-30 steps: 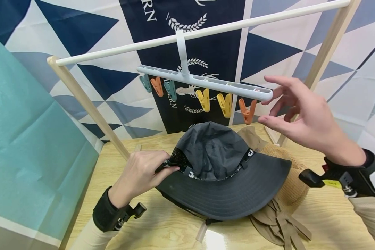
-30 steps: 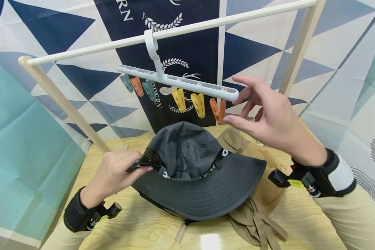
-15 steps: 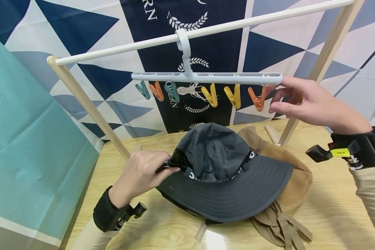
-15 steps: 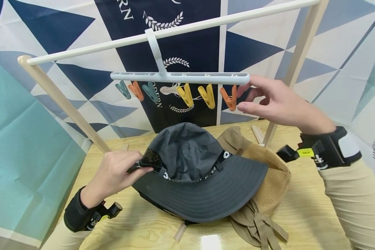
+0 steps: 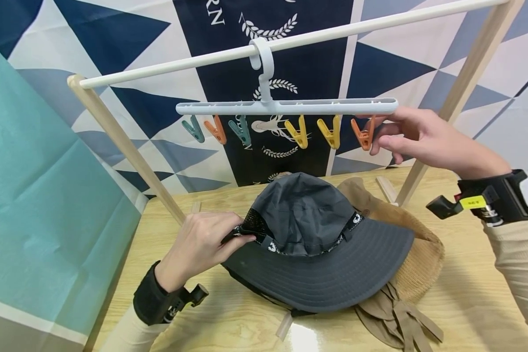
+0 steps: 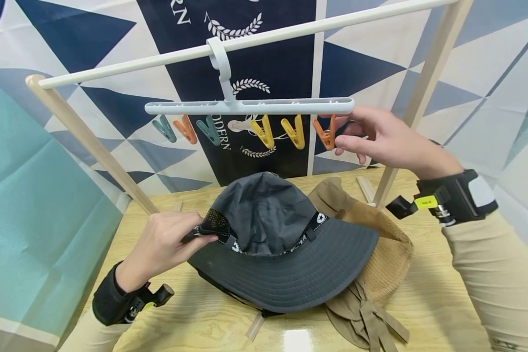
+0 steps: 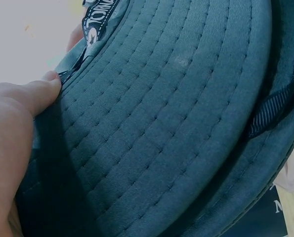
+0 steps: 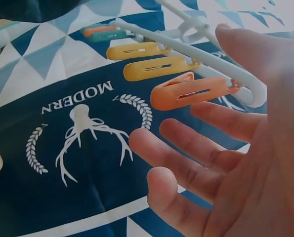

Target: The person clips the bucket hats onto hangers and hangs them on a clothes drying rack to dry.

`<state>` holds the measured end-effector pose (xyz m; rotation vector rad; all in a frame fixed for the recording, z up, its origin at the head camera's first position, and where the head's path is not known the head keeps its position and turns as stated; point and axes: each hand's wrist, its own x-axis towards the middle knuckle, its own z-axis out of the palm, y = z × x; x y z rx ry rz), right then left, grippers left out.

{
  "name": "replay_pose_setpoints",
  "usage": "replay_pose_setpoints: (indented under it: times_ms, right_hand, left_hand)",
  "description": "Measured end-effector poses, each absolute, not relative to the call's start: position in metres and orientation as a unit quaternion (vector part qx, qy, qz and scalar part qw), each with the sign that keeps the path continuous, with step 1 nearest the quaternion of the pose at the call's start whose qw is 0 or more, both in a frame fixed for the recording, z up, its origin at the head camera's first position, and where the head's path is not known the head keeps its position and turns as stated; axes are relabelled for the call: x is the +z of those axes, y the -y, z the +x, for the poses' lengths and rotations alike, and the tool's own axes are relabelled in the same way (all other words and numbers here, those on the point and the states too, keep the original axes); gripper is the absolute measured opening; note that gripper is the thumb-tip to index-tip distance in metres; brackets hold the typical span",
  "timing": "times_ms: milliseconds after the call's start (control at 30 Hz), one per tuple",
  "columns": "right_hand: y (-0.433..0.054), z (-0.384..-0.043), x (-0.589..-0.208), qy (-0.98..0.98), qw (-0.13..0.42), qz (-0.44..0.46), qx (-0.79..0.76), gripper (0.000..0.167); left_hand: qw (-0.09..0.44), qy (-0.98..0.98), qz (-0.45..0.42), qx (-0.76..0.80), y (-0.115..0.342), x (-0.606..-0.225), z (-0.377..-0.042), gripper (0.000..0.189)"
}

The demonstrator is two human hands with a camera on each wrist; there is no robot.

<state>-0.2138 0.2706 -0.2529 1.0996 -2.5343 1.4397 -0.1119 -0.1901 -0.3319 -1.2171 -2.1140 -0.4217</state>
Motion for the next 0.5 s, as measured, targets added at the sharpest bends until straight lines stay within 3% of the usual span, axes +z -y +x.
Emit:
replay_pose_setpoints:
  times_ms: [500]
  right_hand:
    - [-0.273,-0.225,-0.259,0.829,0.020,0.331,0.451,0.050]
  left_hand:
    - [0.324,0.809,-0.465,-0.158,0.190,-0.332,-0.112,0.027]
